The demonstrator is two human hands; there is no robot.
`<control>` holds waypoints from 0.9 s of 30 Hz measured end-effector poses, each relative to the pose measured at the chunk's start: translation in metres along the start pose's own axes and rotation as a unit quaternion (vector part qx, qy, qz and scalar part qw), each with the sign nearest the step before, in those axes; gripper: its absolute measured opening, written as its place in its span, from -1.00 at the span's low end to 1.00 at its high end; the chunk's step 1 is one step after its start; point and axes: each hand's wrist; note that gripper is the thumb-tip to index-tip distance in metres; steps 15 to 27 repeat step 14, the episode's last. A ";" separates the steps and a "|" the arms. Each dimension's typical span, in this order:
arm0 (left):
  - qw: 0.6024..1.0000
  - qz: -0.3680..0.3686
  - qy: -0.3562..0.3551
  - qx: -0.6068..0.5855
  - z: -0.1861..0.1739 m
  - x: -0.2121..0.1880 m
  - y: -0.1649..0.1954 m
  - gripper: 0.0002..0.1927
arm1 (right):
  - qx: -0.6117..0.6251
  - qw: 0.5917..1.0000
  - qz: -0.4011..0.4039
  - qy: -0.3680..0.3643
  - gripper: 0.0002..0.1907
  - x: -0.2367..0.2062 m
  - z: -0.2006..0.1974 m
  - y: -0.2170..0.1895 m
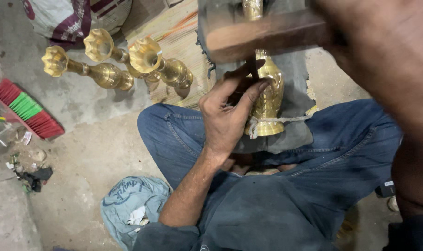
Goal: The person sits cross-legged on the floor with a brass vase held upright on a pad on their lap, tied with rope. They hold a chisel against the vase's decorated surface and strike it with a wooden mallet, working the chisel around the vase to engrave the pattern, occasionally repositioning the vase and chisel.
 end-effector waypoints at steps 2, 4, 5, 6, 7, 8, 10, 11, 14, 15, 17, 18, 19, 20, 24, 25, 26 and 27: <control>1.000 0.013 -0.001 0.020 0.000 0.000 0.001 -0.70 | -0.071 0.996 -0.033 0.035 -0.74 -0.002 -0.005 -0.002; 1.000 -0.001 -0.003 0.015 0.000 -0.001 0.001 -0.67 | -0.017 1.000 -0.002 -0.006 -0.76 -0.002 -0.007 -0.004; 1.000 -0.006 -0.004 0.011 0.000 -0.001 0.001 -0.66 | -0.016 1.000 -0.003 -0.005 -0.76 -0.002 -0.007 -0.004; 1.000 -0.003 0.002 0.019 0.000 0.000 0.001 -0.67 | -0.016 1.000 -0.004 -0.004 -0.76 -0.001 -0.008 -0.004; 1.000 0.000 0.006 0.029 0.001 0.000 0.001 -0.69 | -0.069 0.996 -0.037 0.036 -0.74 -0.001 -0.008 -0.005; 0.999 0.002 0.010 0.037 0.002 -0.001 0.000 -0.71 | -0.067 0.997 -0.031 0.030 -0.73 -0.001 -0.008 -0.005; 0.999 -0.004 -0.001 0.034 -0.001 -0.003 -0.002 -0.71 | -0.004 0.999 0.014 -0.028 -0.73 0.000 -0.005 -0.005; 0.999 -0.007 -0.007 0.032 -0.002 -0.005 -0.004 -0.72 | 0.003 0.999 0.020 -0.042 -0.73 -0.001 -0.005 -0.003; 0.998 0.033 -0.007 0.054 -0.002 -0.010 -0.009 -0.79 | -0.033 0.999 -0.006 -0.033 -0.72 0.046 0.047 -0.066; 0.998 0.033 -0.007 0.054 -0.002 -0.010 -0.009 -0.79 | -0.033 0.999 -0.006 -0.033 -0.72 0.046 0.047 -0.066; 0.998 0.033 -0.007 0.054 -0.002 -0.010 -0.009 -0.79 | -0.033 0.999 -0.006 -0.033 -0.72 0.046 0.047 -0.066; 0.998 0.033 -0.007 0.054 -0.002 -0.010 -0.009 -0.79 | -0.033 0.999 -0.006 -0.033 -0.72 0.046 0.047 -0.066; 0.998 0.033 -0.007 0.054 -0.002 -0.010 -0.009 -0.79 | -0.033 0.999 -0.006 -0.033 -0.72 0.046 0.047 -0.066; 0.998 0.033 -0.007 0.054 -0.002 -0.010 -0.009 -0.79 | -0.033 0.999 -0.006 -0.033 -0.72 0.046 0.047 -0.066; 0.998 0.033 -0.007 0.054 -0.002 -0.010 -0.009 -0.79 | -0.033 0.999 -0.006 -0.033 -0.72 0.046 0.047 -0.066; 0.998 0.033 -0.007 0.054 -0.002 -0.010 -0.009 -0.79 | -0.033 0.999 -0.006 -0.033 -0.72 0.046 0.047 -0.066; 0.998 0.033 -0.007 0.054 -0.002 -0.010 -0.009 -0.79 | -0.033 0.999 -0.006 -0.033 -0.72 0.046 0.047 -0.066; 0.998 0.033 -0.007 0.054 -0.002 -0.010 -0.009 -0.79 | -0.033 0.999 -0.006 -0.033 -0.72 0.046 0.047 -0.066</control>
Point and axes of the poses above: each hand's wrist, its own x-axis towards the middle knuckle, its own z-axis out of the palm, y = z × x, and after that the axes turned 14 degrees about -x, right-handed
